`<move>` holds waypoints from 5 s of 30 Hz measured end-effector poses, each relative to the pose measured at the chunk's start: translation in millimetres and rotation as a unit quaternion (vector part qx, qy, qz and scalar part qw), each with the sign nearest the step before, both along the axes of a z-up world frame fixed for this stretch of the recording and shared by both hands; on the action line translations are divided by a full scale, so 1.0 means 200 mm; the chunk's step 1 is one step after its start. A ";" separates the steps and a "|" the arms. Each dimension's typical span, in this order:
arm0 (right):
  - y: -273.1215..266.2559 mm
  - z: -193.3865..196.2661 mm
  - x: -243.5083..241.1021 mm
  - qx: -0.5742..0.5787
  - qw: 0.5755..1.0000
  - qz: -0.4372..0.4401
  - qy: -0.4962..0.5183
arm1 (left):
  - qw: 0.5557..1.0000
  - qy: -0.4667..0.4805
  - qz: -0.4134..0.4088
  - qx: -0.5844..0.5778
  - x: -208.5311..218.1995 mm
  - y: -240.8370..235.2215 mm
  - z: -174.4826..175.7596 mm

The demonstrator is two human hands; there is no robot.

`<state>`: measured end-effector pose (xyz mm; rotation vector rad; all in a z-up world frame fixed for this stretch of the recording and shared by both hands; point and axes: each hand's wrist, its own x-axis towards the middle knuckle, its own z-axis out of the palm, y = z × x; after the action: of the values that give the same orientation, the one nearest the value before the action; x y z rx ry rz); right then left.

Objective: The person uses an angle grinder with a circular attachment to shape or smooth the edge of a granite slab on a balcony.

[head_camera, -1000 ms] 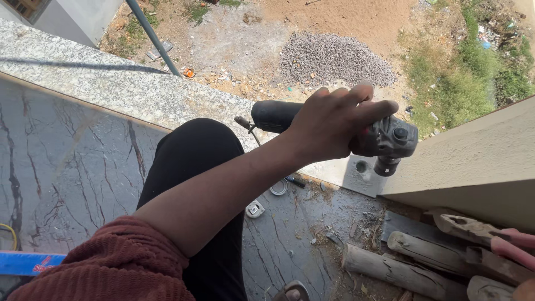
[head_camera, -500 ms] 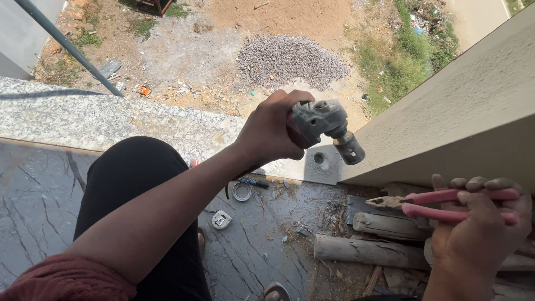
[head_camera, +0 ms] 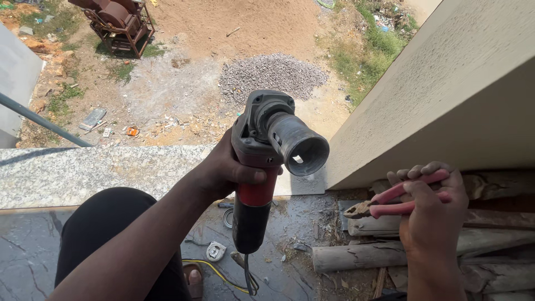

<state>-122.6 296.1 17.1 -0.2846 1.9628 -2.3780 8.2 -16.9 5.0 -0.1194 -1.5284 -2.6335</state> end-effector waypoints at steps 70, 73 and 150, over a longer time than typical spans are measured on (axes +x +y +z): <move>-0.46 -1.03 0.31 0.664 0.490 0.560 0.080 | 0.887 -0.355 0.246 -0.162 -0.09 0.13 -0.16; -0.50 -0.79 0.22 0.513 0.792 0.307 -0.123 | 0.845 -0.393 0.268 -0.245 -0.12 0.14 -0.23; -0.55 -1.47 -0.29 0.611 0.791 -0.015 0.015 | 0.938 -0.315 0.087 -0.115 -0.52 1.02 -1.73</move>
<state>-180.6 186.2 -276.9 -0.1846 2.9568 -0.6653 -96.1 187.8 -340.3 0.8827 -1.8994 -2.4563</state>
